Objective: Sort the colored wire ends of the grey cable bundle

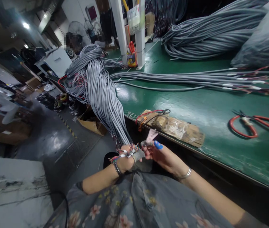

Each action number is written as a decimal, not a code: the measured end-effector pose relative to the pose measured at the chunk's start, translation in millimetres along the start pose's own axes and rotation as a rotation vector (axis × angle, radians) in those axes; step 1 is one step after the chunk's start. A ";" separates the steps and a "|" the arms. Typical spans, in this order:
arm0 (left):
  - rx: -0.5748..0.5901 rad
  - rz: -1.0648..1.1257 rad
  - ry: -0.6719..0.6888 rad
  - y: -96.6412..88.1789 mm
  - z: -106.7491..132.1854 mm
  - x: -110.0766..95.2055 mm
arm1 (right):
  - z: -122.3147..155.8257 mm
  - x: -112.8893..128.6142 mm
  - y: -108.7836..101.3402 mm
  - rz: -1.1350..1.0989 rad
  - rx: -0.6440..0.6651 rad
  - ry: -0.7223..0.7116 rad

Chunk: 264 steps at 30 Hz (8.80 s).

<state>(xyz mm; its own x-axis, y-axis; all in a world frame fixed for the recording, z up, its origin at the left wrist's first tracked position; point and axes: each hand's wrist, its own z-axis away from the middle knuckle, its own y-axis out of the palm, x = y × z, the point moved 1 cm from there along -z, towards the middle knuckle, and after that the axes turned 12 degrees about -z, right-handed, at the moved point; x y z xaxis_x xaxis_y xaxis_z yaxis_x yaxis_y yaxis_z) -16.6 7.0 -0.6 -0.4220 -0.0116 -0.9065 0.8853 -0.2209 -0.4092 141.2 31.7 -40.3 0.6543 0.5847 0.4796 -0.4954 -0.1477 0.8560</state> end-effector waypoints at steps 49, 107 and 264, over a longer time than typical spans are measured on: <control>-0.062 0.167 -0.073 2.5 -6.1 -0.5 | -4.8 -0.9 -11.5 -0.001 -0.232 -0.117; -0.059 0.095 -0.016 4.2 -6.3 -2.4 | -17.0 5.5 2.6 -0.161 -0.115 -0.163; -0.097 -0.013 -0.072 -7.3 7.0 7.6 | -2.4 -15.3 23.1 0.565 -0.122 -0.263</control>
<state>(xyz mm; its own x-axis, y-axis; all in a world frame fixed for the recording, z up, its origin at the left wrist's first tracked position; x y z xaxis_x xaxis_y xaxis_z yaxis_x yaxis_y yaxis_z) -27.6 1.6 -3.8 -0.4430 -0.0801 -0.8929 0.8931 -0.1257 -0.4319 118.3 21.2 -28.3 0.3839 0.2251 0.8955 -0.8567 -0.2750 0.4364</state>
